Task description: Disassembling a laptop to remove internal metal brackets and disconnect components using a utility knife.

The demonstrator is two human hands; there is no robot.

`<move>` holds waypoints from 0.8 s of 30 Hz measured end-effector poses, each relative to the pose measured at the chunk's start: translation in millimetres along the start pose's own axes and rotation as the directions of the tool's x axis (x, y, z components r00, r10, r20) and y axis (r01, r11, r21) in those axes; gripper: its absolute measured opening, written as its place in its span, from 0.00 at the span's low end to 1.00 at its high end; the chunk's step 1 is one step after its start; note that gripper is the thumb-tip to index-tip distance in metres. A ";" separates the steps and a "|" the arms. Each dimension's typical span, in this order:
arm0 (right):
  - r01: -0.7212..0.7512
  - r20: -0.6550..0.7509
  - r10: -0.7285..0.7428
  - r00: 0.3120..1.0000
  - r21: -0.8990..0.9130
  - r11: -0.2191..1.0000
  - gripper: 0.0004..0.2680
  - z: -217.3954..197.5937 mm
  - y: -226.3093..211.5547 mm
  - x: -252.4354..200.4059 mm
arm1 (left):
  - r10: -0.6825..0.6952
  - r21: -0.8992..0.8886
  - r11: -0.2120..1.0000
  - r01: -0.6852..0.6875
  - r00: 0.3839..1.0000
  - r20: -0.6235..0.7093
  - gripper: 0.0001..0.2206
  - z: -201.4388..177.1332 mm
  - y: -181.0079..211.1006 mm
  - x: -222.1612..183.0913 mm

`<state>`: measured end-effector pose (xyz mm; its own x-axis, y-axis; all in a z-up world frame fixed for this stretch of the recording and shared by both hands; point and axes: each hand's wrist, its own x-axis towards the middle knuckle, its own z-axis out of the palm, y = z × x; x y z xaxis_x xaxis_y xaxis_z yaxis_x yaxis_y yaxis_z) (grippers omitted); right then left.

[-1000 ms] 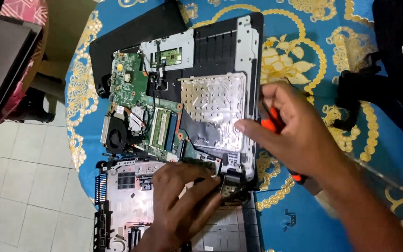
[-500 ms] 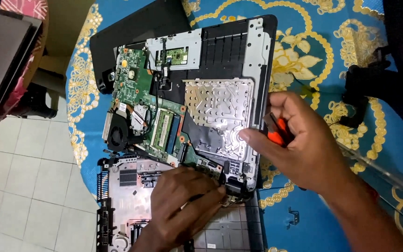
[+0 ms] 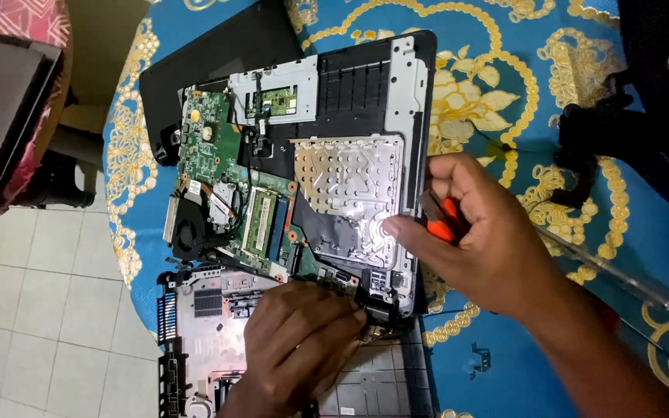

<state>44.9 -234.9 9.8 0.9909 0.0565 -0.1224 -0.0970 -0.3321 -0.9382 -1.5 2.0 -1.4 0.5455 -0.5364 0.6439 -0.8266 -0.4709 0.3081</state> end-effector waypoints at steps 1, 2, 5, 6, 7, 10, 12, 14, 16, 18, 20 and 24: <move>-0.030 0.008 0.030 1.000 -0.018 0.999 0.15 -0.2 -0.1 0.5 | -0.018 -0.016 1.000 0.019 0.999 0.029 0.05 -0.3 0.2 -1.5; -0.033 0.003 0.033 0.999 -0.015 0.999 0.15 0.2 2.6 0.8 | -0.015 -0.019 1.000 0.015 0.999 0.033 0.05 -3.7 2.3 1.3; 0.069 -0.004 -0.069 0.998 0.009 0.998 0.14 0.1 6.3 1.5 | -0.068 -0.091 0.992 0.083 0.985 0.158 0.08 -8.5 10.0 3.9; 0.000 0.006 0.000 1.000 -0.012 1.000 0.15 -0.5 4.7 1.5 | -0.128 -0.068 0.988 0.138 0.982 0.137 0.09 -6.5 13.3 0.6; -0.070 0.014 0.071 0.997 -0.034 0.997 0.16 -0.9 3.1 1.2 | -0.188 -0.048 0.980 0.195 0.975 0.114 0.13 -4.7 16.6 -3.2; -0.079 0.011 0.079 0.997 0.007 0.997 0.22 0.0 7.5 1.6 | -0.214 -0.002 0.977 0.215 0.976 0.042 0.10 2.2 26.4 1.8; -0.025 0.017 0.025 1.000 -0.009 1.000 0.18 -0.9 6.7 1.5 | -0.212 0.006 0.977 0.212 0.977 -0.006 0.08 2.9 30.9 7.7; 0.028 0.020 -0.028 0.999 -0.021 0.999 0.13 -0.3 5.6 1.3 | -0.206 0.015 0.978 0.207 0.977 -0.050 0.07 4.0 34.2 9.8; -0.045 0.005 0.045 0.999 0.033 0.998 0.14 -0.2 4.4 1.2 | -0.218 0.016 0.975 0.221 0.970 -0.106 0.09 7.2 36.4 9.0; -0.101 0.003 0.101 0.995 0.022 0.995 0.15 0.5 -1.6 1.6 | -0.254 0.008 0.966 0.257 0.959 -0.128 0.07 8.1 43.7 11.2; -0.158 -0.004 0.158 0.987 0.011 0.987 0.17 0.6 -1.8 1.3 | -0.288 -0.004 0.957 0.291 0.946 -0.147 0.06 10.0 48.6 15.5; -0.013 0.011 0.013 1.000 -0.003 1.000 0.15 0.8 3.9 -0.2 | -0.295 0.004 0.954 0.299 0.943 -0.153 0.05 13.9 57.1 22.5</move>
<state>44.2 -235.4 5.9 0.9884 0.0622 -0.1385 -0.1099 -0.3359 -0.9355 -34.5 -46.7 20.9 0.7370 -0.2600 0.6239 -0.6255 -0.6121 0.4838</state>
